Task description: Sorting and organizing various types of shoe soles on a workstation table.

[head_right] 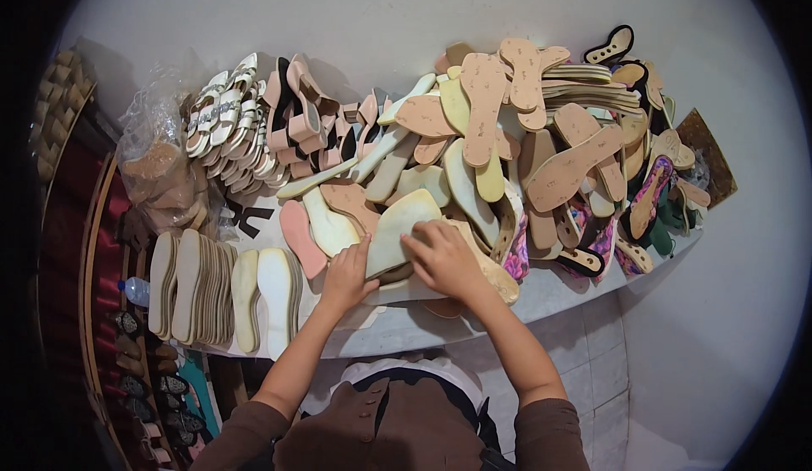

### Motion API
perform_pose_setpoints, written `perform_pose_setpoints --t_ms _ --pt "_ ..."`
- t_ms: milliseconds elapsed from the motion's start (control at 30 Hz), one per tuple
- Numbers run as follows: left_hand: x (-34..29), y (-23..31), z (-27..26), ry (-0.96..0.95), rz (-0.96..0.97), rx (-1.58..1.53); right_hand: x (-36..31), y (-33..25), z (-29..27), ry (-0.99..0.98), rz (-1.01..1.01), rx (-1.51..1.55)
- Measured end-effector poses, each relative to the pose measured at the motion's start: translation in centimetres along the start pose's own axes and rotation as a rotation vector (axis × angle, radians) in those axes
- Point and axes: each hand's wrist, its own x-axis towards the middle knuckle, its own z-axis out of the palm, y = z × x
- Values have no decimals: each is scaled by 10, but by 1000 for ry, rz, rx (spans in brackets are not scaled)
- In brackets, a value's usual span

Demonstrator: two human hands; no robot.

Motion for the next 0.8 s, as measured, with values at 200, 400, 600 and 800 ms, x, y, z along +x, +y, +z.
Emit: perform_pose_setpoints --t_ms 200,400,600,800 --pt "-10 0 -17 121 17 -32 -7 16 -21 223 192 185" --pt "-46 21 16 149 257 -6 -34 9 -27 185 301 422" --pt "-59 30 51 140 222 88 -61 -15 -17 -114 147 19" --pt "-53 32 67 145 109 192 -77 -20 1 -279 74 -389"
